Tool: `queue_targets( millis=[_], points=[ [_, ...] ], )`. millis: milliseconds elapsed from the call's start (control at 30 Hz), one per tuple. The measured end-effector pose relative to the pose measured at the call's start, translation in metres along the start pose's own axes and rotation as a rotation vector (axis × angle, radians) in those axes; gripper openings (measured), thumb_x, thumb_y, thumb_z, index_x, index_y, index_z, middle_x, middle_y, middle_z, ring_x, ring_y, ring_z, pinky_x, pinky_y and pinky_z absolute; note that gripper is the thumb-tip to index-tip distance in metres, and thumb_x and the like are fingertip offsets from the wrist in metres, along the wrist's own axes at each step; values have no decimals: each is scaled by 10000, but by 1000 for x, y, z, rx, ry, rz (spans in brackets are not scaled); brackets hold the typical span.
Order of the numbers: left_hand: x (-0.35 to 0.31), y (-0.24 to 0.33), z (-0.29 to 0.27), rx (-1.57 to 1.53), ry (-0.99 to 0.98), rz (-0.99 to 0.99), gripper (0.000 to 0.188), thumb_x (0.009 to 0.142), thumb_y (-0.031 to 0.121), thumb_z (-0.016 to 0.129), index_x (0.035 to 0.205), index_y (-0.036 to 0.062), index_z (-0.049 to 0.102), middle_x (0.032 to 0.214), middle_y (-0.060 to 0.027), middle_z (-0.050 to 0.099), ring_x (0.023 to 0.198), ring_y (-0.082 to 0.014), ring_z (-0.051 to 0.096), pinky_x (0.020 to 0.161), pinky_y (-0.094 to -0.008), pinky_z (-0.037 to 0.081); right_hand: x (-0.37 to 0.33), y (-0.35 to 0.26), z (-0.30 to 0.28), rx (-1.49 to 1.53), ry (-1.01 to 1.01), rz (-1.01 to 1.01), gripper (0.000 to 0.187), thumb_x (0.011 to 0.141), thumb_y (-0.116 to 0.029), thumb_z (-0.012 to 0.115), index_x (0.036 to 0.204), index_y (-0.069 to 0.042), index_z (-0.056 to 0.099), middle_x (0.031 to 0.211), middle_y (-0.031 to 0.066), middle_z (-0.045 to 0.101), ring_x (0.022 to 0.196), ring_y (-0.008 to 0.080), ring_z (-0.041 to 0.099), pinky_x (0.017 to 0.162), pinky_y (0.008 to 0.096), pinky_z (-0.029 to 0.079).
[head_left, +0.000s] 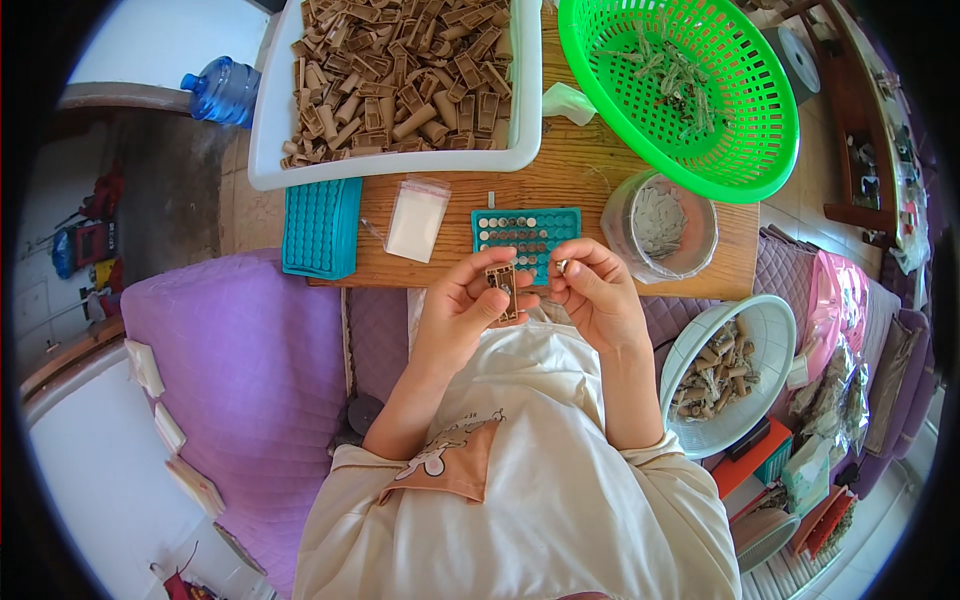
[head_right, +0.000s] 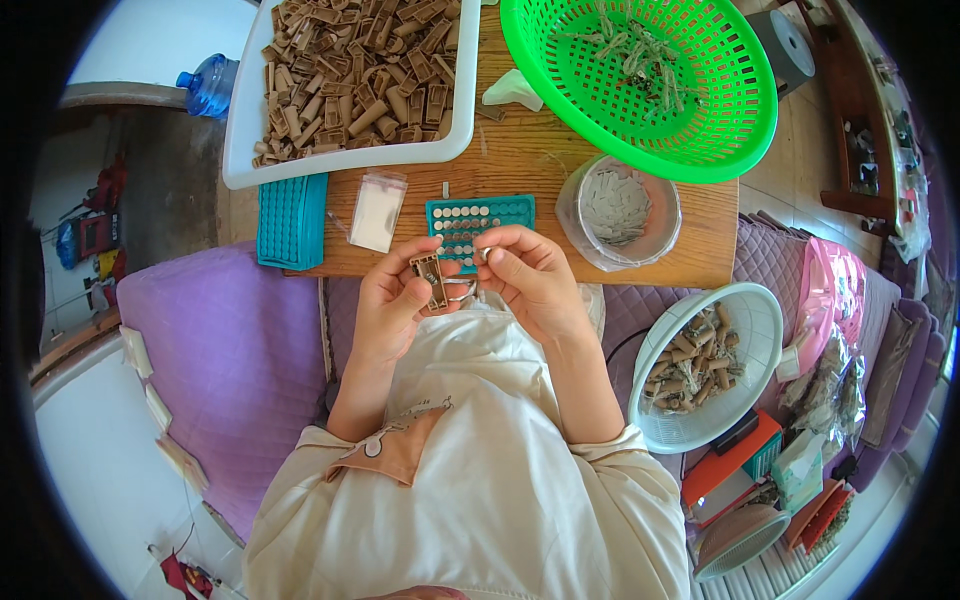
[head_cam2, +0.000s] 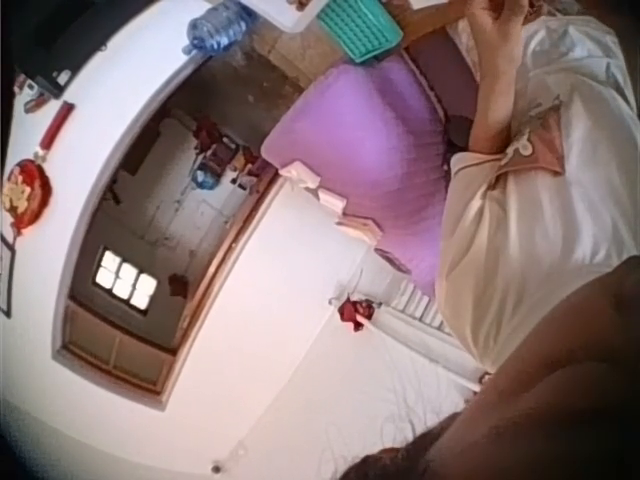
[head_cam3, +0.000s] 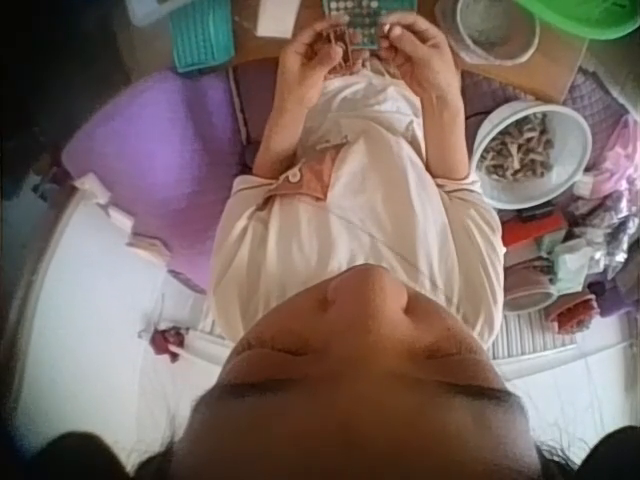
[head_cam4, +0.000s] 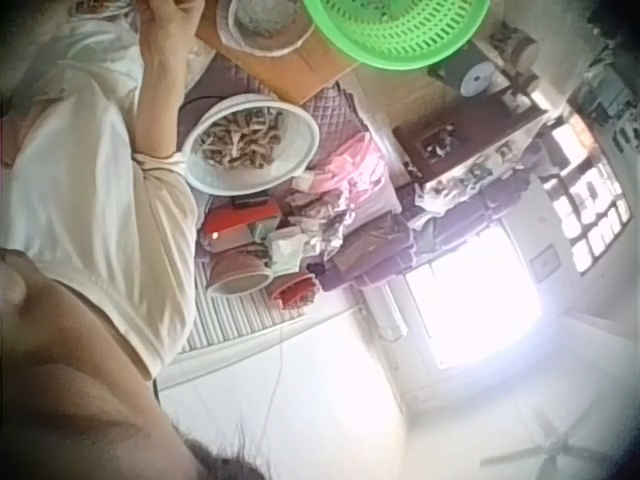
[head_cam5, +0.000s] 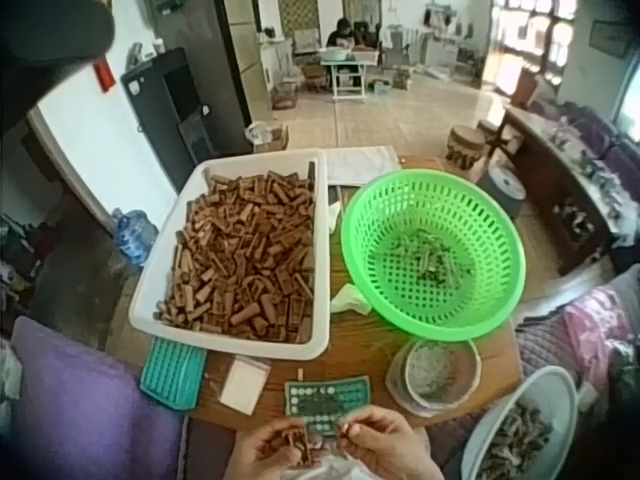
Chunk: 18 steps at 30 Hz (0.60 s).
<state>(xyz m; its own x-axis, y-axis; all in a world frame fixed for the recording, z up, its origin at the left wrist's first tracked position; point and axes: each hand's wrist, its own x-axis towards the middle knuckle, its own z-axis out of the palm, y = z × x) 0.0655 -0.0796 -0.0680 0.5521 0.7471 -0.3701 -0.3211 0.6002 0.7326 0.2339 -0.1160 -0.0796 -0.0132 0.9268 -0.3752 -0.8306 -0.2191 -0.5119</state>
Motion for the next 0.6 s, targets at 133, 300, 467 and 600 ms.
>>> queue_targets(
  millis=[133, 300, 467, 600],
  points=[
    [1, -1, 8, 195, 91, 170, 401, 793, 56, 573, 1161, 5, 422, 1022, -123, 567, 889, -173, 578, 749, -254, 482, -3, -4, 11, -129, -30, 68, 146, 817, -55, 533, 955, -35, 489, 806, 46, 564, 671, 94, 543, 586, 202, 459],
    [-3, 1, 11, 418, 85, 237, 370, 781, 19, 577, 1133, 5, 464, 1016, -121, 576, 878, -133, 572, 738, -220, 464, 2, 4, 23, -214, -1, 129, 197, 801, -42, 554, 967, -55, 447, 794, 32, 567, 639, 81, 535, 562, 185, 441],
    [-4, 4, 9, 628, 109, 232, 345, 780, 30, 582, 1112, 10, 492, 969, -104, 598, 833, -109, 578, 699, -206, 464, 10, 8, 17, -318, -61, 171, 168, 791, -41, 568, 874, -47, 422, 655, 16, 533, 565, 61, 492, 498, 195, 395],
    [-4, 1, 0, 613, 84, 159, 321, 806, 56, 553, 1113, -5, 480, 957, -104, 592, 806, -113, 575, 682, -219, 475, 12, 9, 18, -460, -30, 189, 158, 796, -51, 564, 855, -48, 417, 624, 9, 524, 542, 52, 478, 474, 187, 376]
  ],
)
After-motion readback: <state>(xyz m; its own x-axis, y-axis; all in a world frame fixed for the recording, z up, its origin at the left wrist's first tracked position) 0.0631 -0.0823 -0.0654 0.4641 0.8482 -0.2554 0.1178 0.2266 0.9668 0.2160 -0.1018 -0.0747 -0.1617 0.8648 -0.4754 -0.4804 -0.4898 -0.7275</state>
